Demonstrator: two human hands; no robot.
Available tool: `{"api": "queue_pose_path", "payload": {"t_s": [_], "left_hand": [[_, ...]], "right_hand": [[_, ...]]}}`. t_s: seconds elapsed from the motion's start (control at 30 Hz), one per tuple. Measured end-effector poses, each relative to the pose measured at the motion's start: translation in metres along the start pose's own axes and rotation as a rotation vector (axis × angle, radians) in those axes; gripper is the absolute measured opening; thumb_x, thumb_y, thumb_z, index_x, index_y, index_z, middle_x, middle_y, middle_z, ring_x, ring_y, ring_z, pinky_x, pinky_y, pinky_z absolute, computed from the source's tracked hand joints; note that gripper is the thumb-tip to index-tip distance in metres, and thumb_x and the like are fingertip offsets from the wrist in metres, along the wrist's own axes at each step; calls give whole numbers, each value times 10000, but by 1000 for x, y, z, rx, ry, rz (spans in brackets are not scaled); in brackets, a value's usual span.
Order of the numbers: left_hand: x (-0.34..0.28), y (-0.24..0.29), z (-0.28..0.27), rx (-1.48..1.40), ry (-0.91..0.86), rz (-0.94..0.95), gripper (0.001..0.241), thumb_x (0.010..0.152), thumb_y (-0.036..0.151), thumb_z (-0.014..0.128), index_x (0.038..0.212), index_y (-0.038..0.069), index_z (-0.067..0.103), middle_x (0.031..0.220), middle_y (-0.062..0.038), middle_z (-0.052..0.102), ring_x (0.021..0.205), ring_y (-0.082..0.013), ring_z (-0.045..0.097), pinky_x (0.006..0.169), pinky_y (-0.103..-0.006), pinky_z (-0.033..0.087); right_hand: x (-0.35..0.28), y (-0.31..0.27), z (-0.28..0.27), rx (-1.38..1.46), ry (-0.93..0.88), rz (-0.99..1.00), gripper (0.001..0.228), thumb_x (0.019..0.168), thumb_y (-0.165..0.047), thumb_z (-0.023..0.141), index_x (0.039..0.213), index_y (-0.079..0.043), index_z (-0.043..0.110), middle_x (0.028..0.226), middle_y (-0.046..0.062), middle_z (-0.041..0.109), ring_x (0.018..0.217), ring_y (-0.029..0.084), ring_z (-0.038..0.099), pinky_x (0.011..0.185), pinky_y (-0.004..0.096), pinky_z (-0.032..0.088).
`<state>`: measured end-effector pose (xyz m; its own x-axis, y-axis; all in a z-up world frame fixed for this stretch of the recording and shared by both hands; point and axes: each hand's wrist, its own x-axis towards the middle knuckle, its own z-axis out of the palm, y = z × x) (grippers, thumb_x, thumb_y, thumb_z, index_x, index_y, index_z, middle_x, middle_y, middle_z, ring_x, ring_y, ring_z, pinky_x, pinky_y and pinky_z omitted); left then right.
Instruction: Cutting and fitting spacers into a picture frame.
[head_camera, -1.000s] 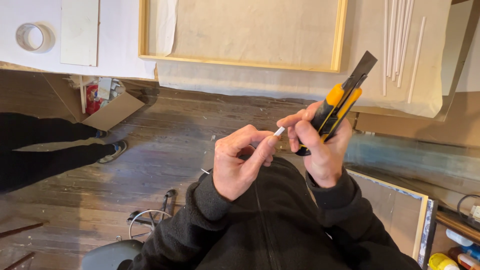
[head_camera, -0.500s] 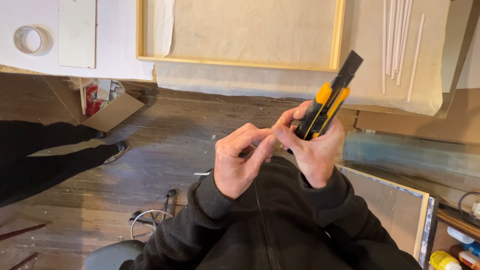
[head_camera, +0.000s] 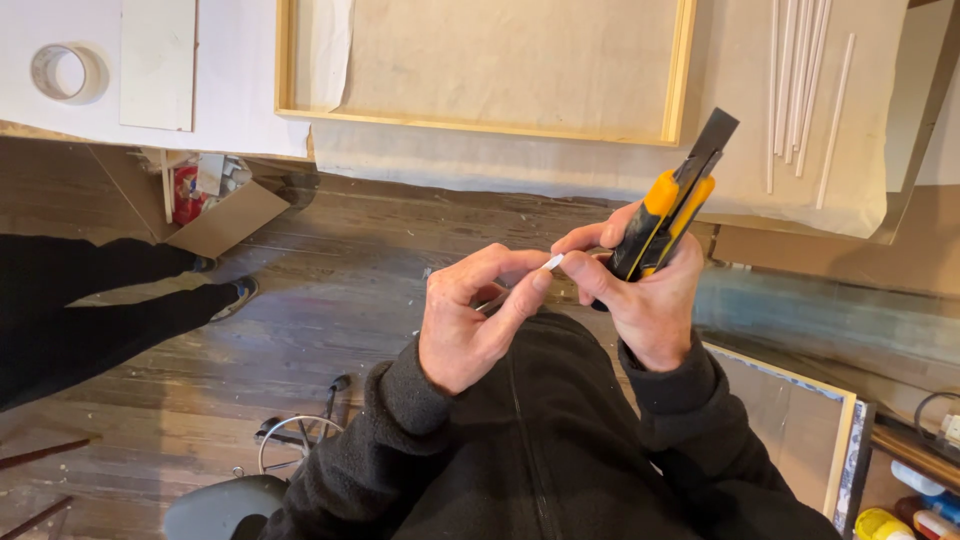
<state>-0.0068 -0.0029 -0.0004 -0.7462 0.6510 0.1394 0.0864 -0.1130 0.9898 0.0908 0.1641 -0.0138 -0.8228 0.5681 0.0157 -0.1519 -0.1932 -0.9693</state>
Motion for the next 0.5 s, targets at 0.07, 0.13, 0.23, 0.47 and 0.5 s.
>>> {"api": "queue_pose_path", "payload": {"t_s": [0.07, 0.13, 0.23, 0.47, 0.5], "left_hand": [[3, 6, 2, 32, 35, 10, 111, 994, 99, 789, 1079, 33, 811, 784, -96, 725, 697, -194, 757, 561, -324, 666], [4, 9, 2, 63, 73, 16, 116, 968, 106, 822, 1063, 40, 810, 820, -101, 756, 742, -223, 780, 618, -360, 682], [2, 8, 0, 61, 122, 38, 61, 999, 75, 791, 1053, 53, 811, 842, -88, 770, 738, -188, 753, 665, -342, 679], [2, 20, -6, 140, 301, 132, 43, 996, 64, 787, 1036, 58, 803, 936, -109, 802, 847, -250, 789, 755, -387, 668], [2, 23, -7, 147, 315, 162, 41, 1004, 69, 775, 1030, 62, 806, 985, -115, 814, 902, -294, 809, 792, -414, 664]], "right_hand": [[-2, 0, 3, -6, -10, -12, 347, 865, 116, 836, 972, -47, 549, 891, 290, 766, 509, 150, 679, 459, 235, 585], [-2, -1, 7, -13, -22, -20, 341, 859, 123, 840, 970, -38, 561, 890, 295, 766, 549, 163, 717, 479, 236, 597], [2, -4, 15, -75, -33, -63, 340, 860, 104, 857, 932, -43, 559, 880, 272, 780, 501, 109, 661, 471, 214, 585], [14, -4, 35, -145, -109, -138, 333, 835, 108, 890, 893, -15, 585, 875, 266, 787, 502, 109, 649, 499, 213, 584], [15, -3, 37, -155, -106, -132, 320, 843, 108, 882, 874, -14, 588, 872, 252, 788, 515, 103, 644, 511, 211, 582]]}}
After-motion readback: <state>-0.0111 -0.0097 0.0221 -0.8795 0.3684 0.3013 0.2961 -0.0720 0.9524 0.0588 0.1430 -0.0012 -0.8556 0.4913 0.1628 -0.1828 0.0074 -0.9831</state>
